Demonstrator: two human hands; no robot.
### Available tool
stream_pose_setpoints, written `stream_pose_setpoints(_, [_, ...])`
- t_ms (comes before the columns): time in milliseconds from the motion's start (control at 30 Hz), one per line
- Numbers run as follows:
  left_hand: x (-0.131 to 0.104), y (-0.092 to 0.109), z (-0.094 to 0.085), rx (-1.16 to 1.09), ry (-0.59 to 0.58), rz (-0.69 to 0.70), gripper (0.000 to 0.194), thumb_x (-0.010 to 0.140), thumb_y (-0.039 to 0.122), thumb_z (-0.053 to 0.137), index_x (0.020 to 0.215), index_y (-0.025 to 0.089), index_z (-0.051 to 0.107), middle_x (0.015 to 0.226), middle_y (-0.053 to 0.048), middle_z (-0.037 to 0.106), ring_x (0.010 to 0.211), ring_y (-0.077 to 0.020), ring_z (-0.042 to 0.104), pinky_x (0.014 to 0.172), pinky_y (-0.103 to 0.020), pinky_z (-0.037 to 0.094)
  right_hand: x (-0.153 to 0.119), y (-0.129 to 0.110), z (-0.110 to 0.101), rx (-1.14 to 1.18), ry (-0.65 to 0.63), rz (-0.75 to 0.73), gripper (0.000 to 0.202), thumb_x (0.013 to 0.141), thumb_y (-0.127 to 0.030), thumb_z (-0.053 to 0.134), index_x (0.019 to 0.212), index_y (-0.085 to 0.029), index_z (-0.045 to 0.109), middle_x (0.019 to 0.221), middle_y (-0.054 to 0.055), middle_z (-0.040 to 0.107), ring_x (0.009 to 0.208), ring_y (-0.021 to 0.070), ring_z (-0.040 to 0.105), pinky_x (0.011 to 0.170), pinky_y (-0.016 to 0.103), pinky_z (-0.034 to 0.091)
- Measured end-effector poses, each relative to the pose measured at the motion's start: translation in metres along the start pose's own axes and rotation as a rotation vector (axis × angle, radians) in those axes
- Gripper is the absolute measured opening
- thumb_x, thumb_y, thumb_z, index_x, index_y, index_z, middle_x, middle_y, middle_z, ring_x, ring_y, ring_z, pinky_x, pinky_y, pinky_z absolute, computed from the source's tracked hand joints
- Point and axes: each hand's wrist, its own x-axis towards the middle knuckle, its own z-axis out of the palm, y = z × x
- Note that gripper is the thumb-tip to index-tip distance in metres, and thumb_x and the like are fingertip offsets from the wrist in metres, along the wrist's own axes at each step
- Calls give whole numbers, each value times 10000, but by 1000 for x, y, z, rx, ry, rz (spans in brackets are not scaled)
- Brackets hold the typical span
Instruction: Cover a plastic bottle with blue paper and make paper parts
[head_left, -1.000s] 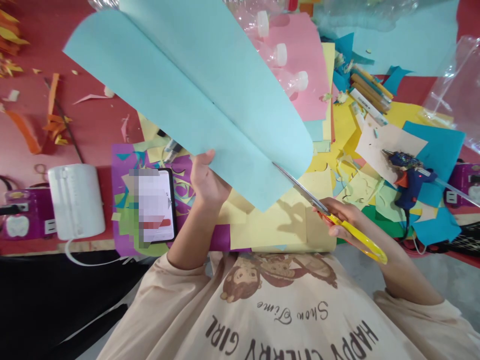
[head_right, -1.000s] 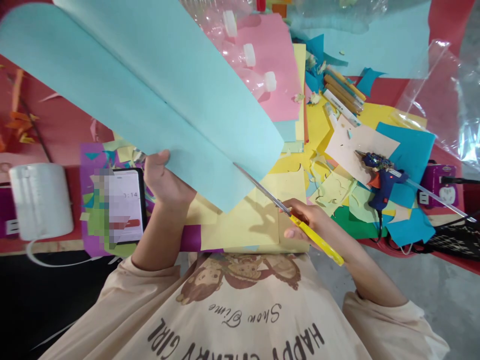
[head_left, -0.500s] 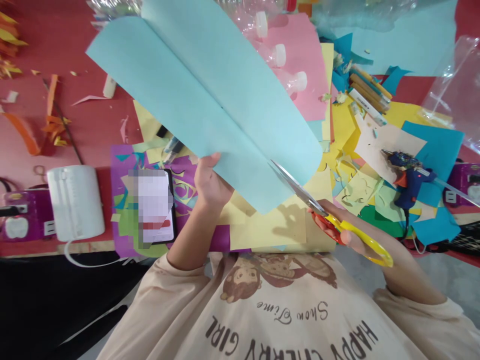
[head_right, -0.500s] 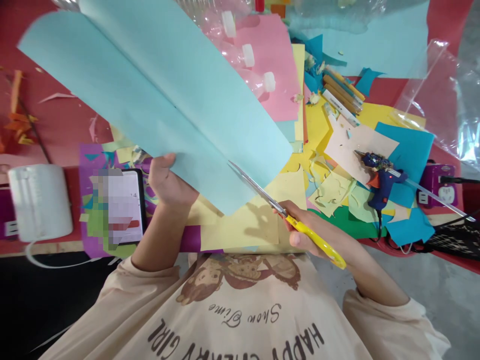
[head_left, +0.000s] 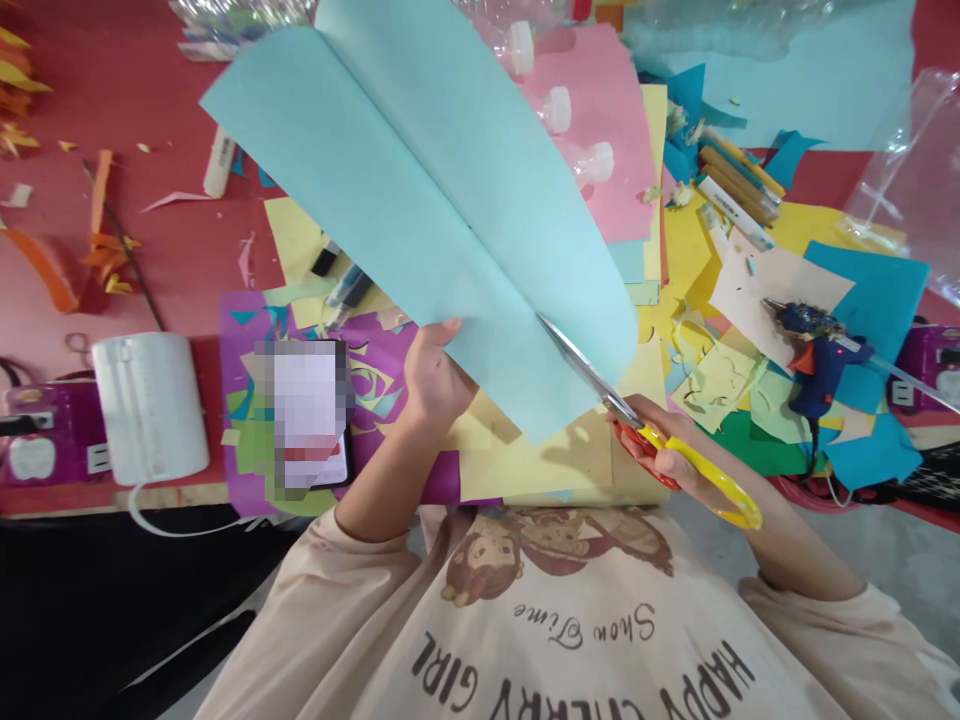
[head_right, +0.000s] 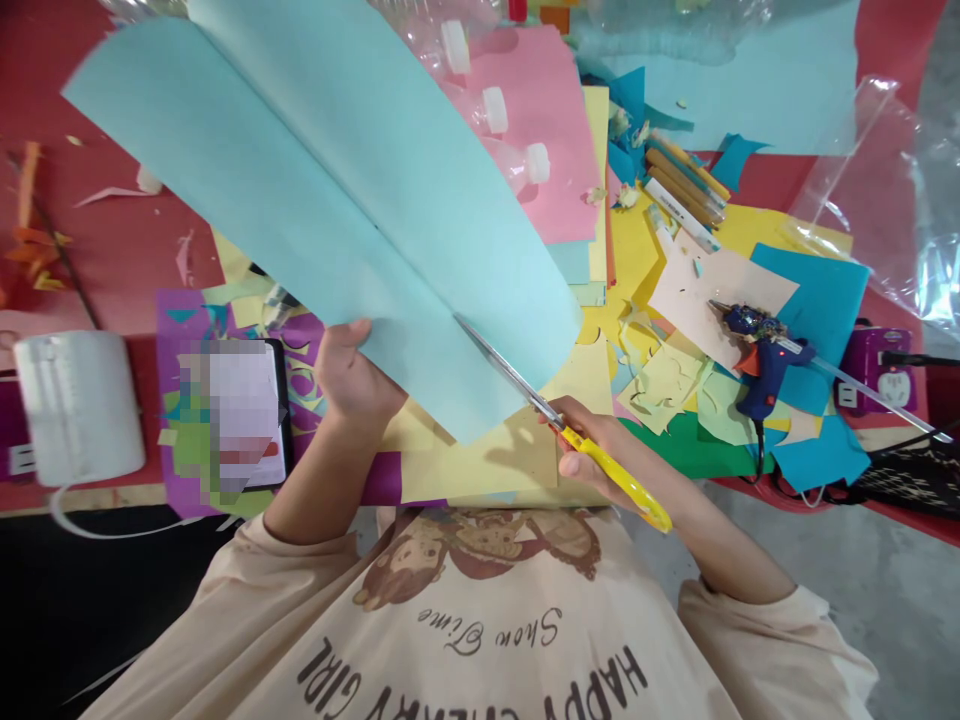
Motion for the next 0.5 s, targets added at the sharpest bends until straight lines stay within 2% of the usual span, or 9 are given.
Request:
stream_pose_setpoints(133, [0, -1, -1, -12, 20, 22, 278, 667, 218, 559, 934, 217, 634, 915, -38, 728, 1244, -289, 573, 986, -388, 544, 2, 7, 2, 152, 30, 1, 715, 717, -832, 474, 1043, -197, 512, 678, -44, 402, 543, 84, 306, 478, 237, 246])
stream_pose_setpoints(333, [-1, 3, 2, 20, 23, -15, 263, 655, 226, 542, 900, 225, 638, 901, -40, 727, 1269, -293, 547, 956, -381, 562, 1, -2, 5, 168, 49, 51, 667, 728, -770, 548, 1028, -176, 509, 697, -43, 383, 552, 78, 265, 455, 227, 210])
stream_pose_setpoints(500, [-4, 6, 5, 39, 83, -88, 264, 660, 221, 528, 904, 226, 628, 905, -30, 721, 1277, -287, 540, 948, -357, 560, 4, 1, 10, 179, 82, 57, 615, 756, -722, 565, 1018, -169, 507, 688, -42, 352, 581, 90, 267, 471, 230, 211])
